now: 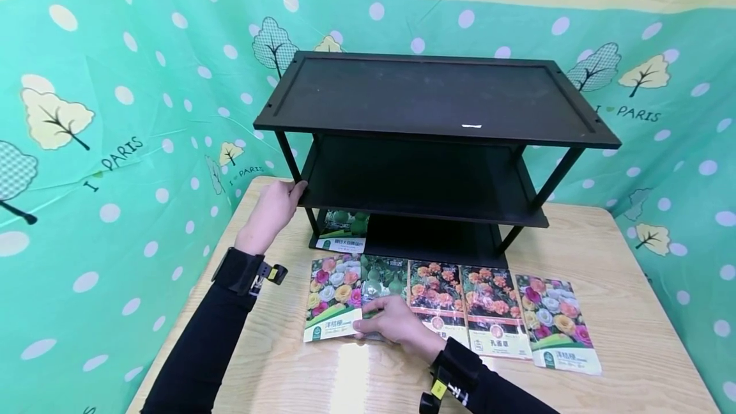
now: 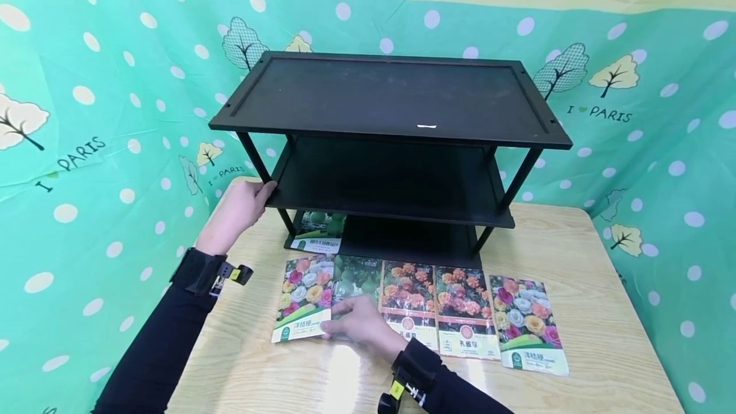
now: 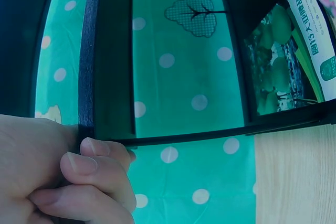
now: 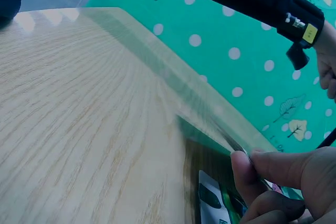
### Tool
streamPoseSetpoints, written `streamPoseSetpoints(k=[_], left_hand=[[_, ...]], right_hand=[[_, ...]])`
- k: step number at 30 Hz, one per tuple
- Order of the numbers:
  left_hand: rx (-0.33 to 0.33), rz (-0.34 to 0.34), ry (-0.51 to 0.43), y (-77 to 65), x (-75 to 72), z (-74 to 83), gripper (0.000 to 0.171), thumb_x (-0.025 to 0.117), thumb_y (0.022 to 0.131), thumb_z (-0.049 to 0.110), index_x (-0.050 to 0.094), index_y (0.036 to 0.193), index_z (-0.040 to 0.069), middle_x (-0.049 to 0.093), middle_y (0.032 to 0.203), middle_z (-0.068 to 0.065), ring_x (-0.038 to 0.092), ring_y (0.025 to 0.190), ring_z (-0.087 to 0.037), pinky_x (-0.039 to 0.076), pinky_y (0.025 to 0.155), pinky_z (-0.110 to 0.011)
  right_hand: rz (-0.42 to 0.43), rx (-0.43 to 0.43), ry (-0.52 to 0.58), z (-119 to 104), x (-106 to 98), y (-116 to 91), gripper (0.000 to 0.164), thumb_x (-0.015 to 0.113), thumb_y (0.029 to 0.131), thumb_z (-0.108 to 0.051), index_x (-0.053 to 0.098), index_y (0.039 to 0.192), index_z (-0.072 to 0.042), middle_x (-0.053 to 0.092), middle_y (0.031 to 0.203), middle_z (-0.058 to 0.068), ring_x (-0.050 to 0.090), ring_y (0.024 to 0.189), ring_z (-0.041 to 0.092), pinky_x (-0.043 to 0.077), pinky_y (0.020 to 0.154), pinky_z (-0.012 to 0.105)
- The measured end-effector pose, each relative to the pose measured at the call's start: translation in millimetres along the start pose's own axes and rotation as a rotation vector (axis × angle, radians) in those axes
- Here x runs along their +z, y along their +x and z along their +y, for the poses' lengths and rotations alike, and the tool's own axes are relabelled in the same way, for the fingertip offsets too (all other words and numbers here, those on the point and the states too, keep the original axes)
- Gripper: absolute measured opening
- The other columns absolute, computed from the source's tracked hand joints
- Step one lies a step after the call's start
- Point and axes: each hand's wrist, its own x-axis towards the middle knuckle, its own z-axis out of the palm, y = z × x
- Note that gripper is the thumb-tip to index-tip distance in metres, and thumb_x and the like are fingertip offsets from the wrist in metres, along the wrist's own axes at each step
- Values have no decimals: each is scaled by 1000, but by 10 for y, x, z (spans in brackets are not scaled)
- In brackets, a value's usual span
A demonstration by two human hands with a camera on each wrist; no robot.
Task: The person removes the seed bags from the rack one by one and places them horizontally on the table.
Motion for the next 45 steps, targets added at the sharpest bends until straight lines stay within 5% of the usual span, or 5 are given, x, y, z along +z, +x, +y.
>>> streamPoseSetpoints(k=[7,12,18,29,45], left_hand=[[-17,-3,1,6,-3,7,49,40,114,30,56,74,6,31,56,2,36,44,-18,32,45,-28],[-1,0,17,2,-7,5,47,41,113,28,64,80,3,31,56,1,36,44,-18,32,45,-27],[11,0,6,1,-12,-11,44,42,113,27,65,86,3,32,57,0,36,44,-18,31,44,-27],[-2,1,6,4,0,-5,45,42,113,29,65,83,4,34,57,1,39,44,-18,33,44,-27],[37,5,-2,-1,1,-4,40,42,113,24,66,91,1,37,59,-2,40,44,-18,34,44,-27]], right_hand=[[-33,45,74,-33,46,37,26,76,92,-8,68,113,6,76,81,15,77,71,20,57,57,22],[-59,53,59,-64,61,90,18,70,96,-11,70,109,2,77,81,13,48,45,2,25,40,17],[-57,10,-33,-126,68,148,19,65,98,-12,71,109,3,76,81,16,28,40,3,21,39,19],[24,-96,-365,-211,68,207,18,65,98,-13,79,89,-5,73,81,7,41,57,10,31,55,24],[40,-96,-433,-352,-94,261,38,68,99,-18,64,130,3,72,91,12,57,64,15,39,55,28]])
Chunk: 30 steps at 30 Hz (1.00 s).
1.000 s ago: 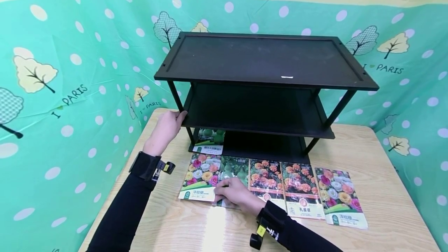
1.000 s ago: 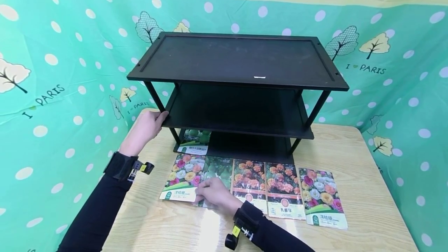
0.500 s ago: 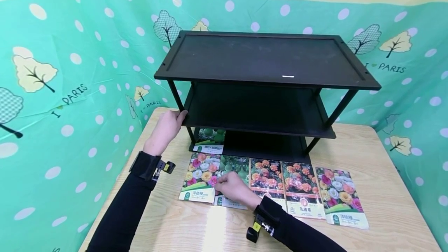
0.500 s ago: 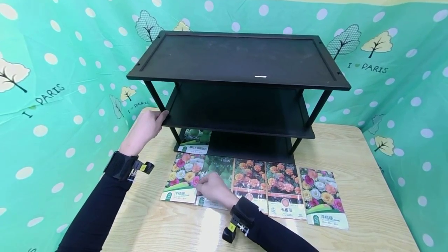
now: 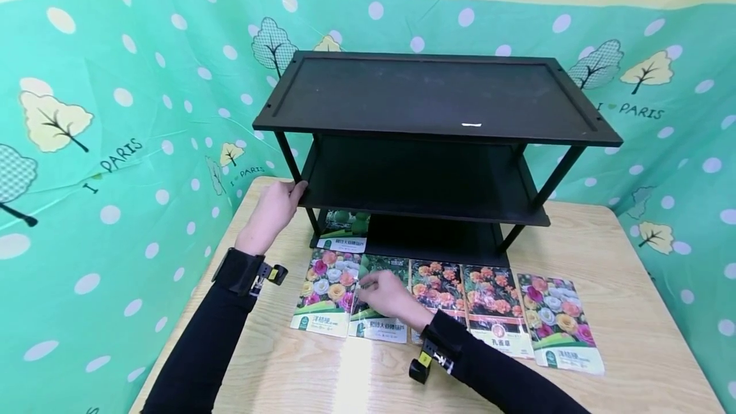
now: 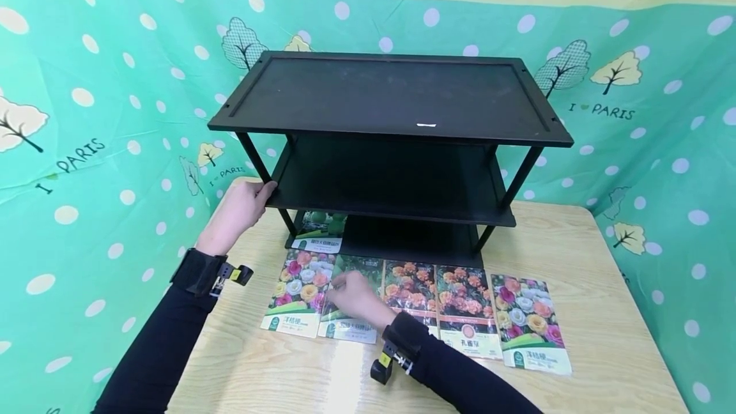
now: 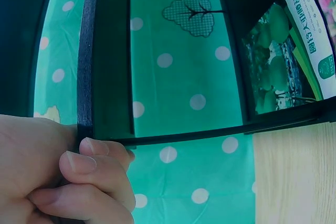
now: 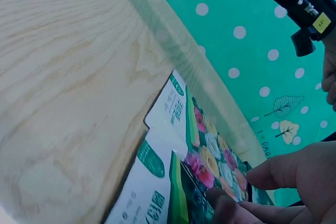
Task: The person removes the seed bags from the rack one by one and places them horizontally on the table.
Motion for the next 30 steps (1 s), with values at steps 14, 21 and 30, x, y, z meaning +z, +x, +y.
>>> streamPoseSetpoints(k=[14,21,30], left_hand=[[-20,-35,-13,6,-19,-27,38,40,114,22,69,107,-1,40,61,-2,42,46,-16,35,45,-26],[-10,-42,-6,-3,-42,-16,44,40,114,23,69,89,2,40,59,-2,43,47,-18,35,46,-27],[3,-13,-14,-8,-8,-1,50,40,114,27,58,71,7,36,57,-1,40,46,-19,34,46,-28]], right_hand=[[-12,-120,-401,-276,-458,-210,61,68,100,-43,55,146,-5,60,142,19,64,115,38,53,100,51],[177,-344,-797,-167,-522,-478,83,61,94,-69,51,151,-11,46,156,22,44,143,45,41,110,67],[300,-401,-925,180,-497,-642,90,49,91,-82,53,150,-14,40,161,21,41,146,46,41,108,68]])
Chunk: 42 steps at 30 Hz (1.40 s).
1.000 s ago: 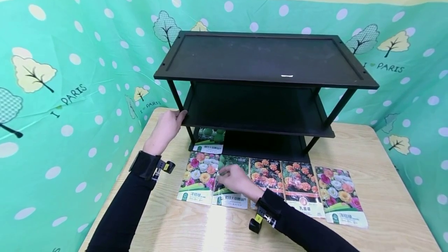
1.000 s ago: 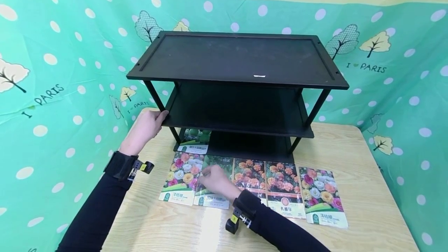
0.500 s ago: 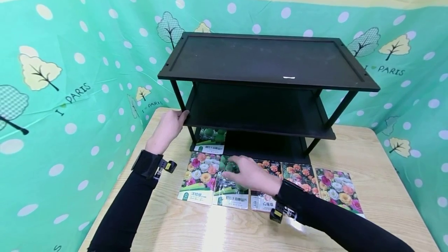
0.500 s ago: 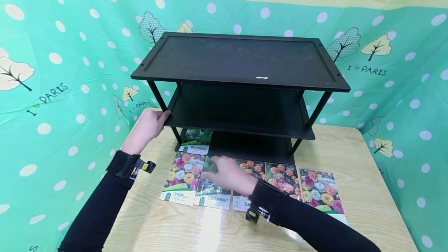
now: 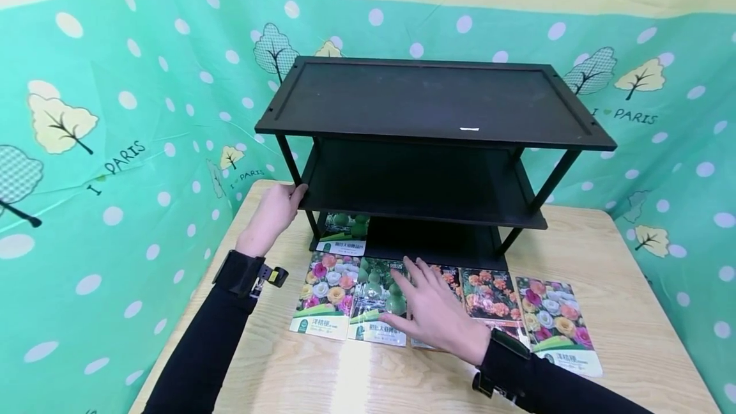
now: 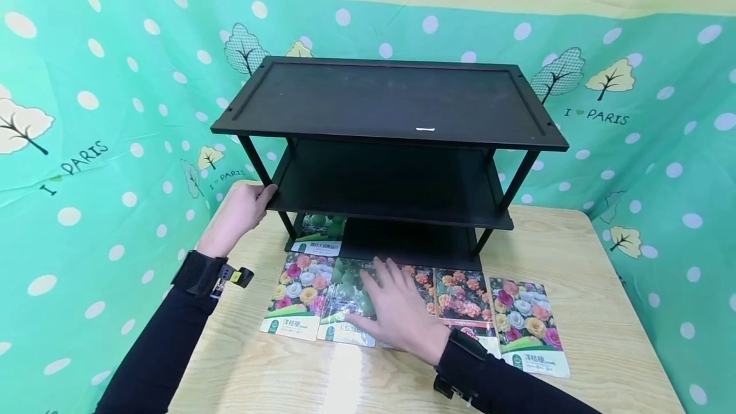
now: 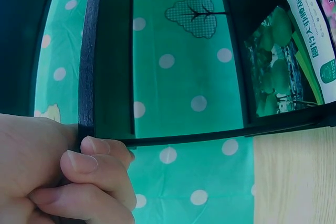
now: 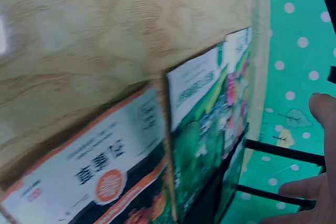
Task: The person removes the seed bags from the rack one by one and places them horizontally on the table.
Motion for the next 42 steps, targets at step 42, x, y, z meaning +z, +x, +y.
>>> streamPoseSetpoints(k=[42], left_hand=[[-66,-9,-36,-9,0,12,48,40,113,29,57,76,4,37,58,0,42,48,-19,35,47,-28]], right_hand=[[0,389,443,-114,693,1305,47,72,95,-46,70,108,-1,64,105,16,60,82,27,46,73,36]])
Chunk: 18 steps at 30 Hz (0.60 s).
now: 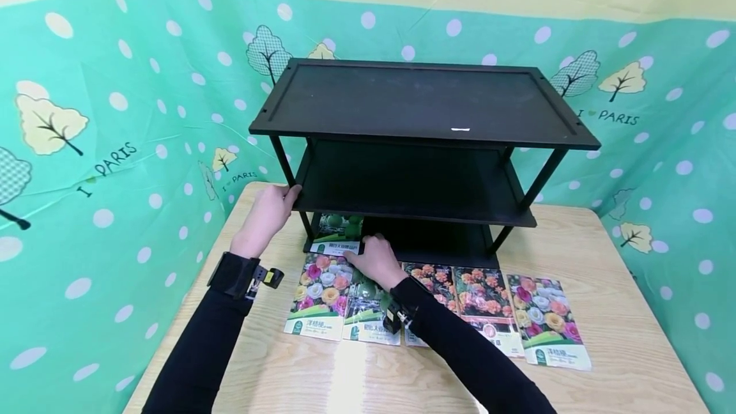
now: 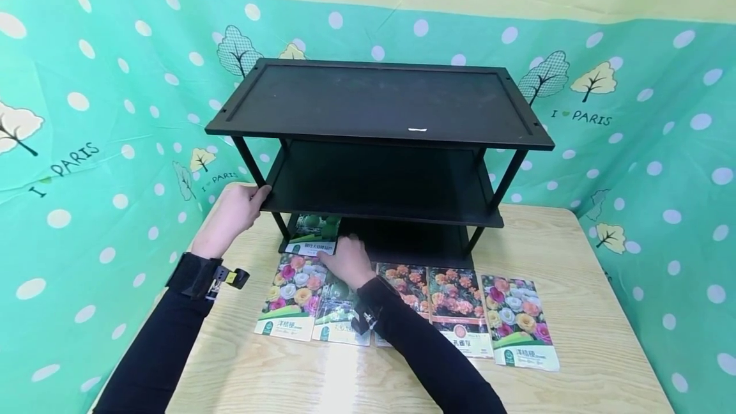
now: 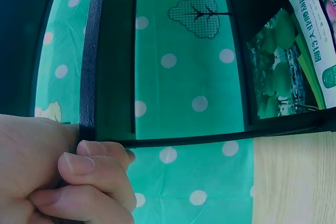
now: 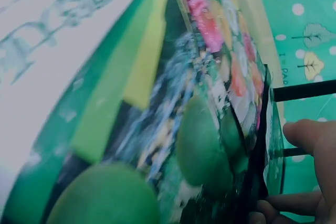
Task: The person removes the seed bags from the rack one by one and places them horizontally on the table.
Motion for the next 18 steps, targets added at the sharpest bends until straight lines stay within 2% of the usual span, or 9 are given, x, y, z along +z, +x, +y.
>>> streamPoseSetpoints(k=[1,3,5,8,11,16,18], left_hand=[[2,-2,0,2,-1,-1,48,40,113,29,57,76,4,37,58,0,42,48,-19,35,47,-28],[5,-5,3,4,-2,-5,48,40,113,29,58,77,3,37,58,0,42,48,-18,35,47,-27],[7,-4,3,1,-4,-10,48,40,114,29,59,78,3,36,58,0,42,47,-18,35,47,-27],[6,4,5,-7,-11,-22,47,40,113,29,58,78,4,35,58,0,40,47,-19,34,46,-28],[14,16,10,-10,-14,-32,46,41,113,28,57,78,4,35,59,0,40,47,-19,34,46,-28],[31,14,9,-3,-12,-28,47,41,113,29,55,76,5,34,59,0,40,48,-20,34,47,-29],[33,11,9,2,-13,-18,47,41,113,28,56,76,5,34,58,0,39,47,-19,34,47,-28]], right_hand=[[3,19,20,-9,6,13,42,71,96,-44,69,104,-3,63,101,13,57,76,24,43,70,34],[14,47,72,-33,14,41,35,71,98,-38,65,87,-5,56,82,8,48,61,20,36,61,33],[33,70,101,-55,28,71,40,71,99,-35,54,73,-11,43,67,2,38,51,18,28,56,32],[48,115,124,-83,48,124,52,70,99,-36,37,64,-16,26,58,-2,28,48,16,20,53,33],[57,152,123,-94,67,174,53,71,98,-37,35,63,-20,26,56,-5,30,48,15,19,51,32],[78,170,135,-75,79,200,53,73,96,-29,37,60,-19,28,55,-4,31,48,16,19,51,32],[86,178,153,-68,73,195,48,74,96,-27,42,61,-18,33,56,-3,35,49,17,21,51,32]])
